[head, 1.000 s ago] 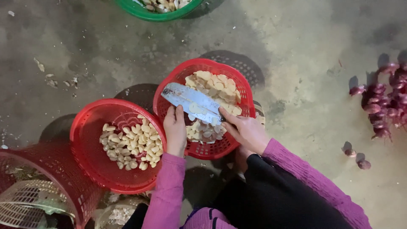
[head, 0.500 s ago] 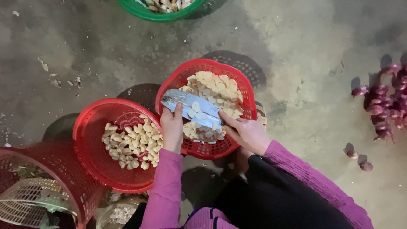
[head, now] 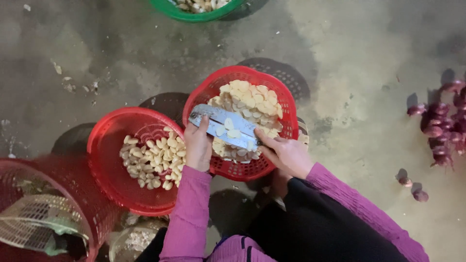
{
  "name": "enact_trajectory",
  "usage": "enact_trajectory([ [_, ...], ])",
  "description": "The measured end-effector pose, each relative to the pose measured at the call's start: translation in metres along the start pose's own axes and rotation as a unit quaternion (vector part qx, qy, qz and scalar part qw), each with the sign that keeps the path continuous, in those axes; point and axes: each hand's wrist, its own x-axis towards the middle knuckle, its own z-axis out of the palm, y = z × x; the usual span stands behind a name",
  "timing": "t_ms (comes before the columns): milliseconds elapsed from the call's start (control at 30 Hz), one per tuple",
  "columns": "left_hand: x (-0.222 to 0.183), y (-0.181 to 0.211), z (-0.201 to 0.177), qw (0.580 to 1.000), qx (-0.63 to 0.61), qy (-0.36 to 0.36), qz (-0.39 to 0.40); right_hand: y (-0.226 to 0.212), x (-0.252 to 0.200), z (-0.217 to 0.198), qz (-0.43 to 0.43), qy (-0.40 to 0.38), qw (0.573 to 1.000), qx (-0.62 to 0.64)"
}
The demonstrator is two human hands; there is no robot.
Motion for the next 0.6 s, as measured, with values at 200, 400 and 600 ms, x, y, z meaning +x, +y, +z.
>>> enact_trajectory([
  [200,-0.013,-0.011,-0.011,0.910,0.378,-0.001,0.169,-0.009,0.002,0.000,0.023,0.043,0.999,0.020],
  [400,-0.012,-0.021,-0.056,0.758,0.469,-0.103,0.441,-0.006,0.004,0.000,0.053,0.093,0.991,0.086],
  [600,0.128,-0.049,-0.212,0.659,0.638,0.075,0.392,-0.012,0.001,-0.009,0.074,0.073,0.986,0.129],
])
